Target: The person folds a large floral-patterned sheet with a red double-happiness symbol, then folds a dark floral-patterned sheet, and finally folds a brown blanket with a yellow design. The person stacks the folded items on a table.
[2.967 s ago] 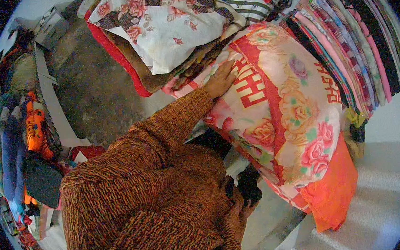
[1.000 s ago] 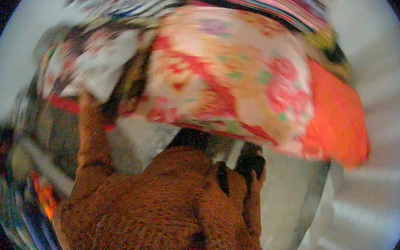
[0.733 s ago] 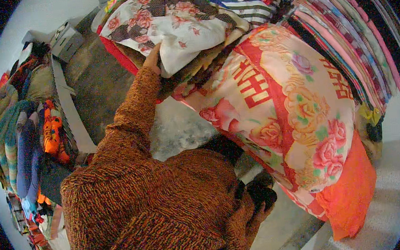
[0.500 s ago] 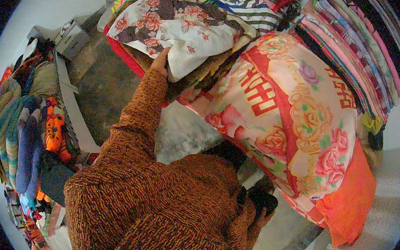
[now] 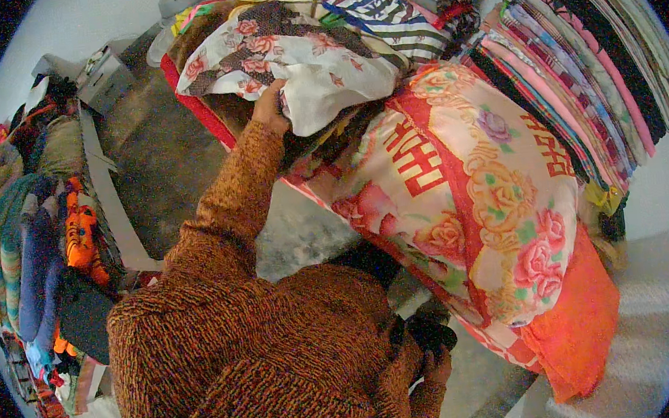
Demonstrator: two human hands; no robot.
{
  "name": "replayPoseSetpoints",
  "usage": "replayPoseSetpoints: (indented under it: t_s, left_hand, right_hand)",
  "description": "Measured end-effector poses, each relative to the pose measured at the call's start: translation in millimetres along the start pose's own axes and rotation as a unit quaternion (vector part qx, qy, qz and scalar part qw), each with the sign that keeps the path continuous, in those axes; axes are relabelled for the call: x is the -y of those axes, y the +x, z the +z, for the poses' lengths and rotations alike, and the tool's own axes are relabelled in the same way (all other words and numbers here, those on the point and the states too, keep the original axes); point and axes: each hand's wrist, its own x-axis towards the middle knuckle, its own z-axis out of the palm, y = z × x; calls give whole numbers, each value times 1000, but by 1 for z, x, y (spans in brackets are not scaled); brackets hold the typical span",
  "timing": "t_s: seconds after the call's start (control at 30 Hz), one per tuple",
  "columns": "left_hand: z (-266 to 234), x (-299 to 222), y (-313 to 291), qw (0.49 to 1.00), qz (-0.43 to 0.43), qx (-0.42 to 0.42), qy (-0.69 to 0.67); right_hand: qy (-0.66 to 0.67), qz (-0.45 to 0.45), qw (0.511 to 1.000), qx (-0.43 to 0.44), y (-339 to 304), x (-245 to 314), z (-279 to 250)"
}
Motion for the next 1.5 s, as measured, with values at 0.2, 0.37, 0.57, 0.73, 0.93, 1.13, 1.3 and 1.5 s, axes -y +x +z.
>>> replayPoseSetpoints:
  t_s: [0.2,0.37,0.57,0.73,0.93,1.13,1.3,1.5]
  left_hand:
    - [11,79,-93,997,-21,61,-46]
    - [18,96,-136,1000,5,-1,-13]
    - [1,101,-138,998,-6,-32,55]
    - [-9,99,-156,977,20,-10,211]
    - [-45,-18,-154,723,-151,172,652]
    - [-72,-149,-37,572,416,-137,693]
    - [-98,-191,32,589,221,-157,761]
    - [-144,-223,92,784,28,-79,615]
  right_hand:
    - [374,-182,892,177,18,211,-93]
    - [538,-96,794,266,80,363,-73]
    - [677,-70,639,359,121,462,-31]
    - [664,-35,682,305,142,479,-20]
    - [670,-49,702,236,128,474,-15]
    - [664,-50,692,278,156,444,7]
    - [698,-71,692,169,166,452,24]
    - [685,-60,711,146,153,462,8]
